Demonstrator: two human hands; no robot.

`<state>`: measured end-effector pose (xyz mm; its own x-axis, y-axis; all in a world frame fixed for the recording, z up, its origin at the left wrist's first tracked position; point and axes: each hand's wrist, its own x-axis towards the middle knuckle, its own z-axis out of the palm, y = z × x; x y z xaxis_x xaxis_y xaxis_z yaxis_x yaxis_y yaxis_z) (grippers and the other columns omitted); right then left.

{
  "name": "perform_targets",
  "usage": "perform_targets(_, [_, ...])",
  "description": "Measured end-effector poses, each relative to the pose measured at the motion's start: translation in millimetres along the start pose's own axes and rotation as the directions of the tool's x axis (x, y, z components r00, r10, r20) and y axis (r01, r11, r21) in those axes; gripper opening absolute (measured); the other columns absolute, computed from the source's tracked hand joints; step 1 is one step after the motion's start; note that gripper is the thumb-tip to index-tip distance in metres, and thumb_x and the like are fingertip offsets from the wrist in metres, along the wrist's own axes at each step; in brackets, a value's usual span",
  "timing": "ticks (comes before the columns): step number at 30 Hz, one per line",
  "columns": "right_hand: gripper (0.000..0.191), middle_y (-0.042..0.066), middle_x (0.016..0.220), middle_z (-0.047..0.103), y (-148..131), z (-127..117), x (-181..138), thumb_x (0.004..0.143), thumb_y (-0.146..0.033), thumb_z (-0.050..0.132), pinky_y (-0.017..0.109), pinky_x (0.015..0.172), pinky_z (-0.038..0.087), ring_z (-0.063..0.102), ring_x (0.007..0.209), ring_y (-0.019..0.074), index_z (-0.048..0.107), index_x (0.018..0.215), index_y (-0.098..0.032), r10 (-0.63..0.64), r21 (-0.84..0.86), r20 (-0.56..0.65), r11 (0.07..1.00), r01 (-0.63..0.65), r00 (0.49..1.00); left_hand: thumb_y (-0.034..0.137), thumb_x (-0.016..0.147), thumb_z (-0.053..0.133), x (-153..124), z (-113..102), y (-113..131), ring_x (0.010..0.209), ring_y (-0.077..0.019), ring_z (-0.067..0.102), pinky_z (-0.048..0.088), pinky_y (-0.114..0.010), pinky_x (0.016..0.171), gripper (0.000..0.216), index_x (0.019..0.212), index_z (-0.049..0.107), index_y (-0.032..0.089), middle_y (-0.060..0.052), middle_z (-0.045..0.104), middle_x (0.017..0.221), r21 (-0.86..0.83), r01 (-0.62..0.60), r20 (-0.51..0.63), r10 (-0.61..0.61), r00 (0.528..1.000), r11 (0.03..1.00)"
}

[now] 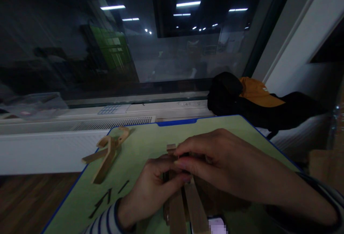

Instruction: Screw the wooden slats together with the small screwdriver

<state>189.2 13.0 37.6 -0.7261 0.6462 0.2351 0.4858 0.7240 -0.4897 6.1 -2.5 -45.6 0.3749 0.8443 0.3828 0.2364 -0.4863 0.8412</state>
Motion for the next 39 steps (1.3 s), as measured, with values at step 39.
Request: perform_targets(39, [0.023,-0.003,0.081,0.068,-0.8,0.6,-0.8,0.092,-0.04,0.046,0.027,0.062,0.036,0.06,0.071,0.0131,0.063,0.095,-0.025,0.041,-0.041,0.013,0.998,-0.04,0.999,0.026,0.089,0.054,-0.5,-6.7,-3.9,0.067,-0.0125,0.062,0.046,-0.021,0.062,0.019,0.083,0.072,0.019,0.001,0.069,0.072,0.015,0.104,0.192,-0.105,0.976,0.994])
